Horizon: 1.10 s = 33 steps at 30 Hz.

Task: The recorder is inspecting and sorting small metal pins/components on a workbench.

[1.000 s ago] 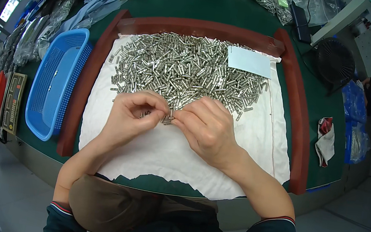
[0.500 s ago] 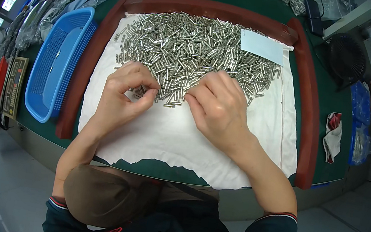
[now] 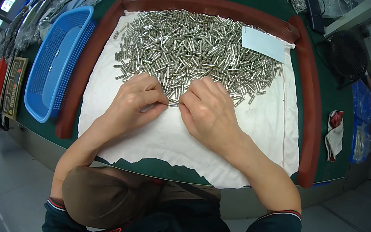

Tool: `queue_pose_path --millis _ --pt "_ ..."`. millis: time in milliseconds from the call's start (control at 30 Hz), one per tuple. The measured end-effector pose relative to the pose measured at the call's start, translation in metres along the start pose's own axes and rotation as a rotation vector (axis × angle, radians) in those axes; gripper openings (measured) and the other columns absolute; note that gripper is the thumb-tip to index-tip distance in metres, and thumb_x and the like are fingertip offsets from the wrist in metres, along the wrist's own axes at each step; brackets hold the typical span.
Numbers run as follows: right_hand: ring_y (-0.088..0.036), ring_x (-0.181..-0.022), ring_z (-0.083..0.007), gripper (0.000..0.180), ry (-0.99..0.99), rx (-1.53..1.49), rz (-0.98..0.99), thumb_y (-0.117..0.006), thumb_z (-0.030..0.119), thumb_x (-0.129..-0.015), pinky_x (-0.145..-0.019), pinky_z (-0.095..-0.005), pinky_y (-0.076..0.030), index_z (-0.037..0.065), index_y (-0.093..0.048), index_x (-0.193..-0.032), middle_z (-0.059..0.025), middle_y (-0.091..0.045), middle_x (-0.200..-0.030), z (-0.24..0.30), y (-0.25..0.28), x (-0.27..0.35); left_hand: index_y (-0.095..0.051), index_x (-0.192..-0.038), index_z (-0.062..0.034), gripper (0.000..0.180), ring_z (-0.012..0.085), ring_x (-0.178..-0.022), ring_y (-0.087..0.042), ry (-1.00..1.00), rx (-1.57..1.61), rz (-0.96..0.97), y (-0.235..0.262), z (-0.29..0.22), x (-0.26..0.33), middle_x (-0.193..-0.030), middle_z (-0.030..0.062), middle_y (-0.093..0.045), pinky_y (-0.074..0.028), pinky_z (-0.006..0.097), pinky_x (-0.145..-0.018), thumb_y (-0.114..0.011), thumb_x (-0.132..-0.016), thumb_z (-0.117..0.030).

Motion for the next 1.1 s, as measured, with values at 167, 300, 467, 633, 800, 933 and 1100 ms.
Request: queue_pose_path --millis 167,300,467,633,800,933,1100 --pt "-0.051 -0.077 -0.0236 0.011 -0.021 -0.014 0.036 -0.068 0.006 -0.067 -0.067 -0.0361 -0.039 0.004 -0.058 -0.072 -0.0063 -0.051 -0.077 0.005 0.004 -0.001 -0.063 -0.075 -0.0033 0.011 0.0243 -0.072 -0.053 0.003 0.036 -0.052 -0.003 0.0 -0.002 -0.074 0.0062 -0.055 -0.042 0.035 -0.064 -0.069 -0.065 -0.001" --pt "-0.05 -0.078 -0.0234 0.012 -0.023 -0.017 0.059 -0.069 0.007 -0.067 -0.068 -0.0362 -0.039 0.004 -0.058 -0.073 -0.0061 -0.051 -0.077 0.004 -0.001 -0.001 -0.064 -0.078 -0.0043 0.015 0.0239 -0.07 -0.054 -0.023 0.01 -0.058 -0.002 0.0 -0.002 -0.073 0.0059 -0.056 -0.043 0.034 -0.062 -0.07 -0.064 0.0" --pt "-0.053 -0.075 -0.0238 0.014 0.019 -0.006 0.025 -0.07 0.004 -0.064 -0.065 -0.0351 -0.041 0.005 -0.059 -0.073 -0.0059 -0.053 -0.077 0.004 -0.001 0.001 -0.062 -0.076 -0.0033 0.013 0.0252 -0.072 -0.053 0.032 0.048 -0.015 -0.004 0.0 -0.001 -0.074 0.0069 -0.055 -0.042 0.036 -0.065 -0.069 -0.065 -0.002" --pt "-0.051 -0.078 -0.024 0.012 0.009 -0.016 0.04 -0.067 0.005 -0.065 -0.068 -0.0354 -0.04 0.004 -0.057 -0.07 -0.0066 -0.051 -0.077 0.004 -0.001 0.0 -0.059 -0.072 -0.0028 0.012 0.0268 -0.074 -0.053 0.087 0.038 -0.014 -0.003 -0.001 0.0 -0.074 0.0083 -0.054 -0.042 0.038 -0.068 -0.07 -0.066 -0.005" --pt "-0.053 -0.075 -0.0234 0.015 0.002 -0.012 0.068 -0.07 0.004 -0.063 -0.064 -0.0345 -0.04 0.005 -0.059 -0.074 -0.0055 -0.053 -0.077 0.004 0.001 0.0 -0.059 -0.071 -0.0035 0.014 0.0263 -0.075 -0.052 0.047 0.034 -0.017 -0.008 -0.004 0.001 -0.073 0.0077 -0.053 -0.04 0.038 -0.068 -0.071 -0.066 -0.007" --pt "-0.051 -0.076 -0.0221 0.012 0.012 0.002 0.062 -0.069 0.007 -0.066 -0.067 -0.0349 -0.039 0.004 -0.059 -0.072 -0.0043 -0.05 -0.076 0.007 0.001 0.002 -0.061 -0.072 -0.0034 0.012 0.0237 -0.067 -0.053 0.018 0.015 -0.041 -0.008 -0.005 0.001 -0.07 0.0059 -0.055 -0.042 0.035 -0.062 -0.071 -0.065 -0.003" --pt "-0.05 -0.073 -0.0217 0.012 0.055 0.026 0.104 -0.069 0.006 -0.067 -0.064 -0.0346 -0.038 0.005 -0.058 -0.071 -0.0043 -0.05 -0.074 0.011 -0.001 0.003 -0.062 -0.073 -0.0039 0.011 0.0235 -0.071 -0.053 0.023 0.024 -0.018 -0.006 -0.008 0.002 -0.072 0.0055 -0.055 -0.041 0.035 -0.066 -0.07 -0.066 -0.003"
Point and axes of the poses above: each hand's wrist, its own x-axis away from the middle knuckle, its own y-axis out of the back of the hand, z = x × y, the point moved 5 cm from there along -x, towards the middle knuckle
